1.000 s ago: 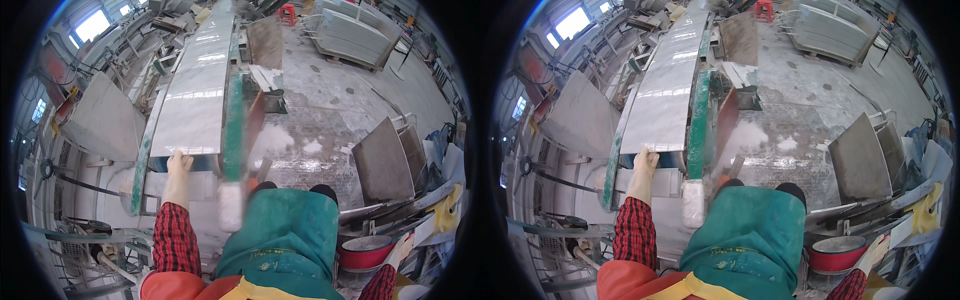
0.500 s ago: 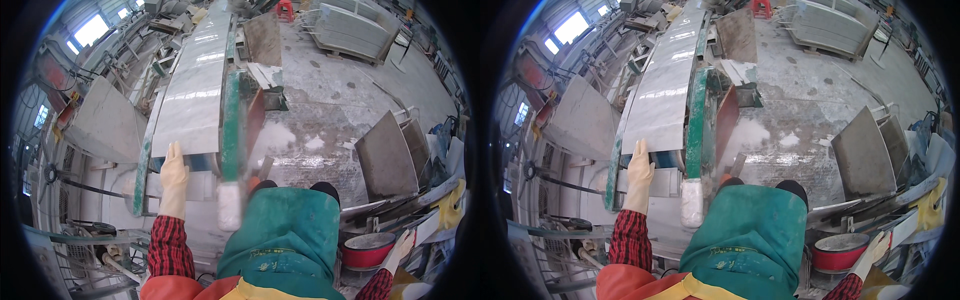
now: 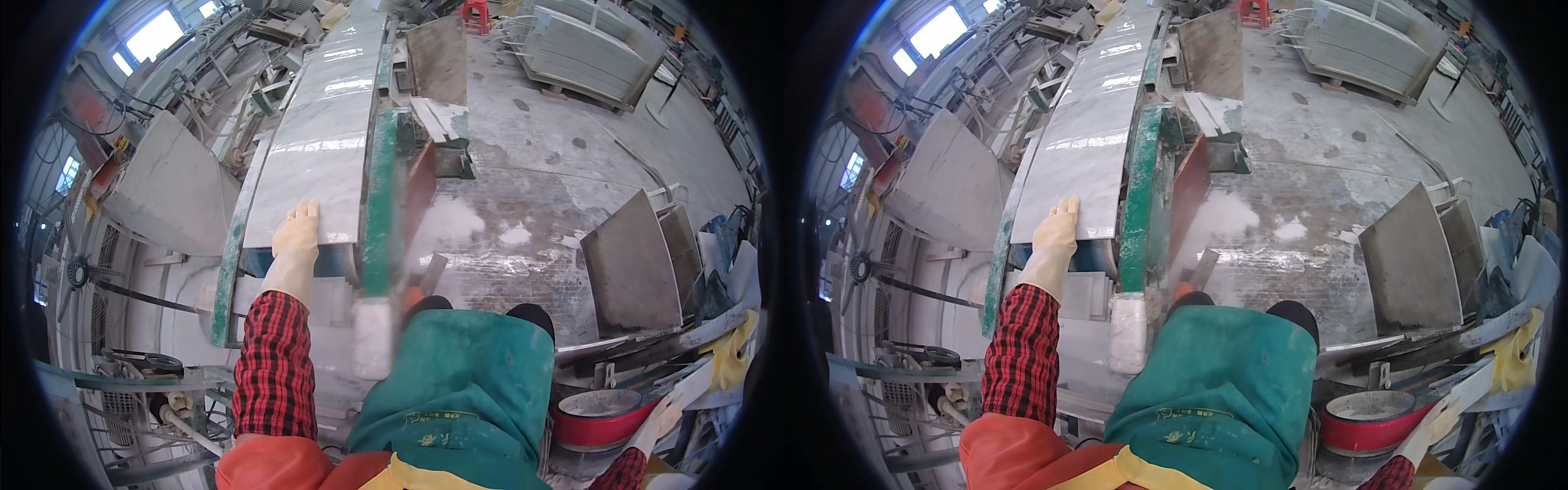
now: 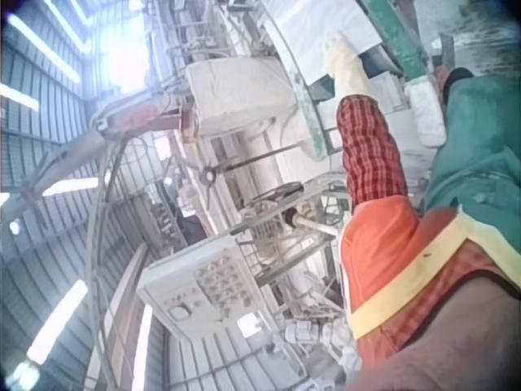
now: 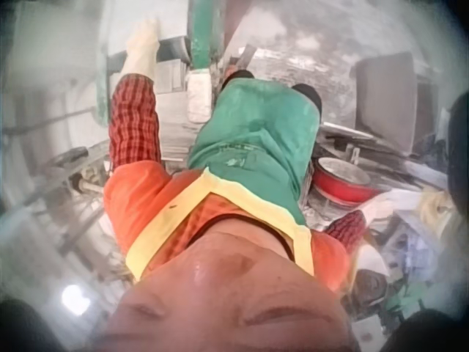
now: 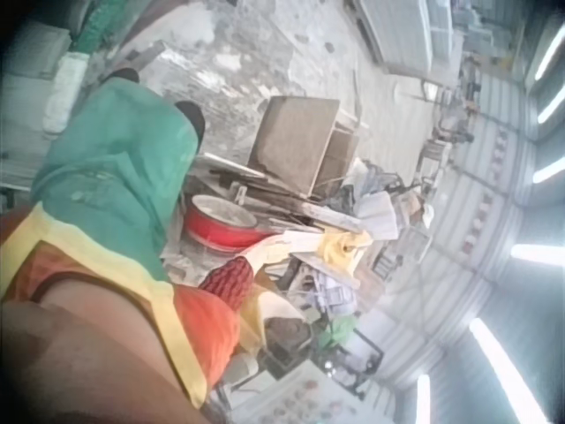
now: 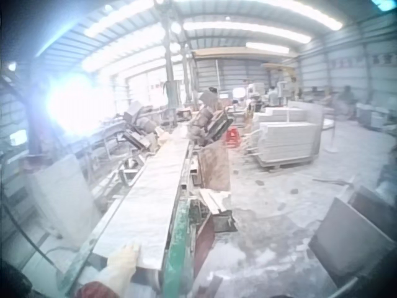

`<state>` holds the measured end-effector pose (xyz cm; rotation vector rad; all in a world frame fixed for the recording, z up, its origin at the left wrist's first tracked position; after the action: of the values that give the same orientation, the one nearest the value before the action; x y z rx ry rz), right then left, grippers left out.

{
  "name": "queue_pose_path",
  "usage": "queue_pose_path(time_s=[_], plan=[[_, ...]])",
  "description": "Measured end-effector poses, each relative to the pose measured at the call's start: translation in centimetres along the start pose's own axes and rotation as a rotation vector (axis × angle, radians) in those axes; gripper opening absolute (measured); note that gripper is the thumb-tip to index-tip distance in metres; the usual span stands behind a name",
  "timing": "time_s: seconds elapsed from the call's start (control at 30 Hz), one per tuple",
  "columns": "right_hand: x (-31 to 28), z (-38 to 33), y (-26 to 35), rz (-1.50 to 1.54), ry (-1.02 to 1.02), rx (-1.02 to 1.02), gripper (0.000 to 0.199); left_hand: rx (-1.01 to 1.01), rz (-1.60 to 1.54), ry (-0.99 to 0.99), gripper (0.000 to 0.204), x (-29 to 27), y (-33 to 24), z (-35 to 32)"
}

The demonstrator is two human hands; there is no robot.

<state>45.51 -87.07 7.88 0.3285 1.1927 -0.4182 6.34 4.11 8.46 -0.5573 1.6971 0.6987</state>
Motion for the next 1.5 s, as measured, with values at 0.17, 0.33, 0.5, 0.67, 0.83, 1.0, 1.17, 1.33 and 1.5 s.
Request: queue_pose_path(time_s=[0.17, 0.33, 0.5, 0.67, 0.83, 1.0, 1.17, 1.33, 1.5], plan=[[4.1, 4.1, -2.9, -0.052, -0.050, -0.125, 0.062, -0.042, -0.013, 0.077, 0.081, -0.5, -0.1, 0.1], [5.4, 1.6, -2.6, -0.013, -0.084, -0.120, 0.061, -0.053, 0.024, 0.089, 0.086, 0.3, 0.5, 0.8], [7.5, 3.4, -4.2, -0.002, -0.085, -0.079, 0.060, -0.063, -0.019, 0.108, 0.085, 0.4, 0.1, 1.4], [8.9, 4.2, -4.2, 0.003, -0.108, -0.107, 0.060, -0.068, -0.017, 0.067, 0.082, 1.4, 1.0, 0.9], [4.6, 2.3, -2.4, 0.045, 0.025, 0.023, 0.056, -0.047, -0.111, 0.191, 0.093, -2.1, -1.5, 1.5], [4.6, 3.2, -0.4, -0.003, -0.158, 0.005, 0.053, -0.073, -0.085, 0.121, 0.093, -0.4, 0.0, 1.2], [1.8, 0.1, 1.7, 0.255, -0.172, -0.177, 0.052, -0.084, -0.086, 0.106, 0.093, 0.9, 0.6, 2.1], [-0.4, -1.6, 3.3, 0.246, 0.046, -0.149, 0.054, -0.088, -0.081, 0.131, 0.090, 0.2, 0.3, 1.8], [3.2, 0.3, 0.9, 0.174, -0.058, -0.084, 0.059, -0.099, -0.091, 0.136, 0.087, 0.5, 0.3, 2.3]])
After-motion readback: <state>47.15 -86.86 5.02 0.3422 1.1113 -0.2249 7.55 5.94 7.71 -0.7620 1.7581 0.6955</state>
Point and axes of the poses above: each hand's wrist, its own z-axis towards the middle knuckle, its own x-axis out of the palm, y = z × x, the point moved 6 cm from there along z, towards the middle knuckle, and after that the axes turned 14 degrees about x, right-handed, at the moved point
